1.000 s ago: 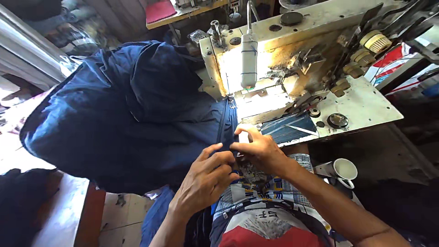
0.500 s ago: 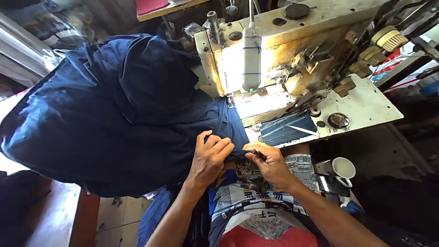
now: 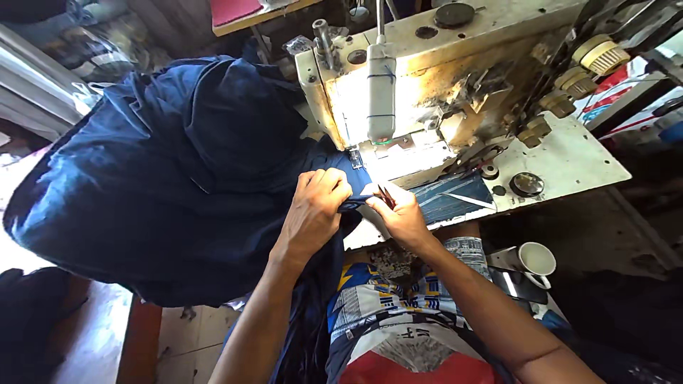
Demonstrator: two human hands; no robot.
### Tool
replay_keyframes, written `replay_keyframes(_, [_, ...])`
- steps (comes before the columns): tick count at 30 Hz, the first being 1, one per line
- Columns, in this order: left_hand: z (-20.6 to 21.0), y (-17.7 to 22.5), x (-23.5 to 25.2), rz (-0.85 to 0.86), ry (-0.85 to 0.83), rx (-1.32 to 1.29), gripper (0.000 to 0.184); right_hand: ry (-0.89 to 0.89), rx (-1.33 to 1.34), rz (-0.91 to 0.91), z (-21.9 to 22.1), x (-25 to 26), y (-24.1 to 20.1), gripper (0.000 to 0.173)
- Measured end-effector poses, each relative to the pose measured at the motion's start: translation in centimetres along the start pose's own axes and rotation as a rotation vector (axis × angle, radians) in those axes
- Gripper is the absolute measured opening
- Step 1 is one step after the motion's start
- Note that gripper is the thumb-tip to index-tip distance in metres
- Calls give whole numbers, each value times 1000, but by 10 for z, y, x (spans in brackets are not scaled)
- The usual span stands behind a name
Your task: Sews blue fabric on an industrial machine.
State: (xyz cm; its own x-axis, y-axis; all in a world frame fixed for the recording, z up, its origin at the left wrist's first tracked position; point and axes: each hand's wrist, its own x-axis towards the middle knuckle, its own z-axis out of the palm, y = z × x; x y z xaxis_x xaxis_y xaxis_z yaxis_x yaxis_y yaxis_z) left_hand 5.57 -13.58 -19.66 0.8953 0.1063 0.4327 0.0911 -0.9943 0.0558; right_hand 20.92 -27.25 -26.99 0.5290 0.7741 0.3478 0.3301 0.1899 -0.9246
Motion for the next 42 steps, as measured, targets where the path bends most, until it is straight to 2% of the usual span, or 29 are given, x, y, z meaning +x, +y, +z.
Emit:
replay_keyframes(1, [-3, 1, 0, 8, -27, -6, 7, 5, 4, -24, 1, 3, 1, 11])
replay_keyframes(4, [-16, -2, -4, -23, -119, 16, 45, 4, -6, -103, 3, 8, 4, 13])
replay_keyframes(6, [-35, -20, -11, -90, -164, 79, 54, 6, -35, -130, 2, 10, 6, 14])
replay_keyframes(8, [-58, -44, -21, -157, -168, 129, 49, 6, -67, -153, 2, 11, 9, 14])
replay_keyframes(10, [-78, -50, -27, -142, -96, 46, 40, -25, -124, -190, -1, 14, 7, 15])
replay_keyframes(13, [-81, -23, -30, 14, 0, -217, 31, -222, -157, -286, -14, 18, -5, 15])
replay_keyframes(17, [-43, 21, -45, 124, 15, -389, 25, -535, -1, -373, -28, 0, -22, 16])
replay_keyframes(19, [-20, 36, -53, 107, 37, -469, 24, -569, 2, -408, -30, -17, -25, 18])
replay_keyframes(24, [29, 68, -69, -65, 158, -723, 20, -529, -44, -383, -36, -40, -9, 16])
replay_keyframes(25, [34, 71, -69, -89, 187, -707, 21, -514, -20, -366, -38, -42, -7, 15])
replay_keyframes(27, [41, 70, -68, -147, 230, -515, 30, -486, 5, -337, -41, -45, -5, 14])
replay_keyframes(30, [59, 56, -69, -187, 141, -76, 43, -451, 3, -300, -42, -48, -6, 15])
replay_keyframes(32, [69, 42, -74, -209, 119, 52, 39, -421, 28, -278, -41, -51, -6, 15])
replay_keyframes(34, [64, 31, -78, -222, 166, 117, 24, -377, 70, -249, -42, -53, -6, 14])
replay_keyframes(36, [50, 28, -78, -208, 198, 134, 17, -334, 117, -209, -43, -57, -5, 13])
replay_keyframes(42, [20, 31, -66, -122, 142, 79, 22, -250, 195, -127, -43, -60, -3, 11])
